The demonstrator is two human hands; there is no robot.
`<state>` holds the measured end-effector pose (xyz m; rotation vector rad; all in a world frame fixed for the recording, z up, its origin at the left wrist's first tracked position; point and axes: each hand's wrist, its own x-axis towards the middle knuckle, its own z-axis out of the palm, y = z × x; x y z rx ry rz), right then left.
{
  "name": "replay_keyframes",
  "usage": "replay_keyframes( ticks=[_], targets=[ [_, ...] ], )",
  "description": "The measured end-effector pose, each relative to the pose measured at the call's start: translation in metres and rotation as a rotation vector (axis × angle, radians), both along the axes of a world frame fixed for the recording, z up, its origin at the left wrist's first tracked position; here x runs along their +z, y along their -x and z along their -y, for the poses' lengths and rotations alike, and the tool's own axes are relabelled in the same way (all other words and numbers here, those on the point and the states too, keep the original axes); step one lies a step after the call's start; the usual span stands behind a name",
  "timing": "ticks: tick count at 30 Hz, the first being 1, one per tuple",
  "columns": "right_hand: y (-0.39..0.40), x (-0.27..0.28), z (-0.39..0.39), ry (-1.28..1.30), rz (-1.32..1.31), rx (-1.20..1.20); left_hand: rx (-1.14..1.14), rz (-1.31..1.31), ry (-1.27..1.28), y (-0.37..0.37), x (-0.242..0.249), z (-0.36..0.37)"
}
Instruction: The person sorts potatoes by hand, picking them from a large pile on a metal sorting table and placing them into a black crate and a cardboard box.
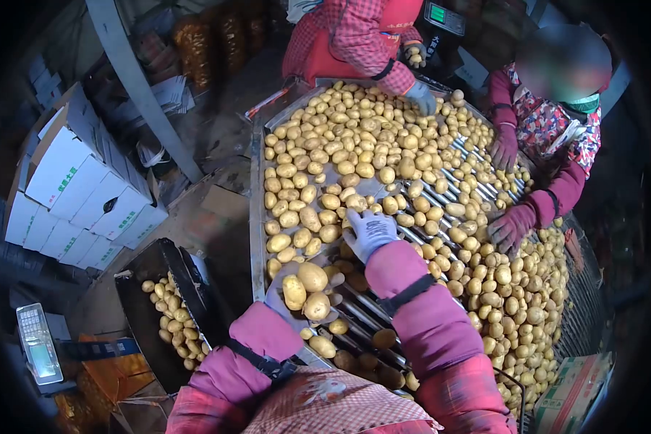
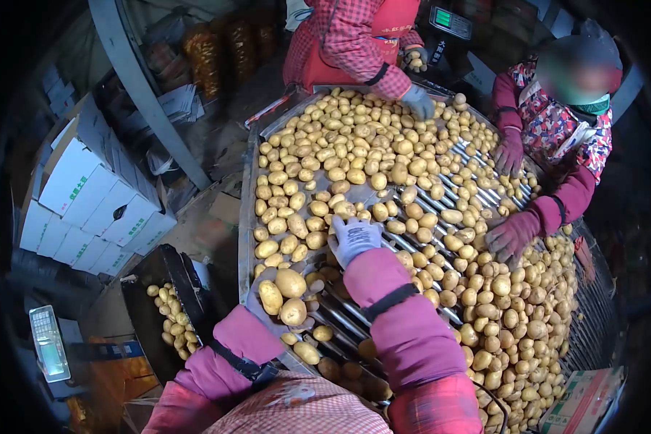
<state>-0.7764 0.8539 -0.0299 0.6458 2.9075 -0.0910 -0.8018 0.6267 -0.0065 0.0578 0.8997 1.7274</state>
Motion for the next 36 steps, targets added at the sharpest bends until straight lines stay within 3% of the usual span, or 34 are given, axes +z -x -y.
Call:
replay_keyframes(
  ticks=[2,6,7,8,10,11,12,14,15,17,19,21,22,23,24,26,29,32,33,36],
  targets=[
    [0.009,-0.002,0.002,0.108,0.049,-0.048,0.026,0.399,-0.025,0.0,0.002,0.001],
    [-0.001,-0.002,-0.003,0.347,0.008,-0.131,0.091,0.418,-0.012,-0.002,-0.002,0.002],
    [-0.009,0.014,0.001,0.613,-0.023,-0.251,0.095,0.418,-0.02,0.001,-0.005,0.002],
    [-0.016,0.01,0.007,0.608,-0.018,-0.249,0.076,0.45,-0.064,0.003,-0.009,0.004],
    [-0.043,-0.004,0.024,1.195,-0.498,-0.142,0.044,0.49,-0.112,0.001,-0.01,0.002],
    [-0.056,-0.011,0.038,1.21,-0.56,-0.115,0.063,0.36,-0.176,0.0,-0.004,0.001],
    [-0.064,-0.016,0.054,1.227,-0.626,-0.084,0.008,-0.15,-0.115,-0.003,-0.001,0.0],
    [-0.075,0.019,0.085,1.254,-0.473,-0.125,-0.003,-1.043,0.078,-0.003,-0.005,0.009],
    [-0.078,0.015,0.092,1.426,-0.531,-0.137,0.038,-1.432,0.176,0.001,-0.013,0.018],
    [-0.082,0.028,0.091,1.381,-0.462,-0.026,0.01,-0.608,0.063,-0.002,0.013,0.025],
    [-0.085,0.037,0.097,1.392,-0.449,0.018,0.29,-0.302,-0.381,-0.017,0.014,0.012],
    [-0.105,0.039,0.081,1.095,-0.358,0.063,0.649,-0.577,-1.007,-0.014,-0.002,-0.006],
    [-0.114,0.033,0.074,1.021,-0.348,0.087,0.458,-0.021,-0.454,0.003,-0.003,0.065],
    [-0.124,0.037,0.072,0.975,-0.565,0.049,0.523,0.081,-0.374,0.014,-0.01,0.099],
    [-0.137,0.039,0.062,0.915,-0.575,-0.076,0.607,0.109,-0.335,0.023,-0.016,0.13],
    [-0.166,0.006,0.029,0.599,-0.762,-0.193,0.735,0.005,-0.252,0.041,-0.028,0.198],
    [-0.181,0.019,-0.012,0.158,-0.581,-0.235,0.81,-0.124,0.002,0.053,-0.057,0.293],
    [-0.162,0.021,-0.026,0.027,-0.467,-0.127,0.663,-0.251,0.353,0.07,-0.109,0.363],
    [-0.152,0.015,-0.03,-0.017,-0.439,-0.064,0.867,-0.211,0.849,0.063,-0.088,0.351],
    [-0.124,-0.018,-0.033,0.03,-0.28,-0.06,0.549,-0.321,0.83,0.087,-0.094,0.311]
  ],
)
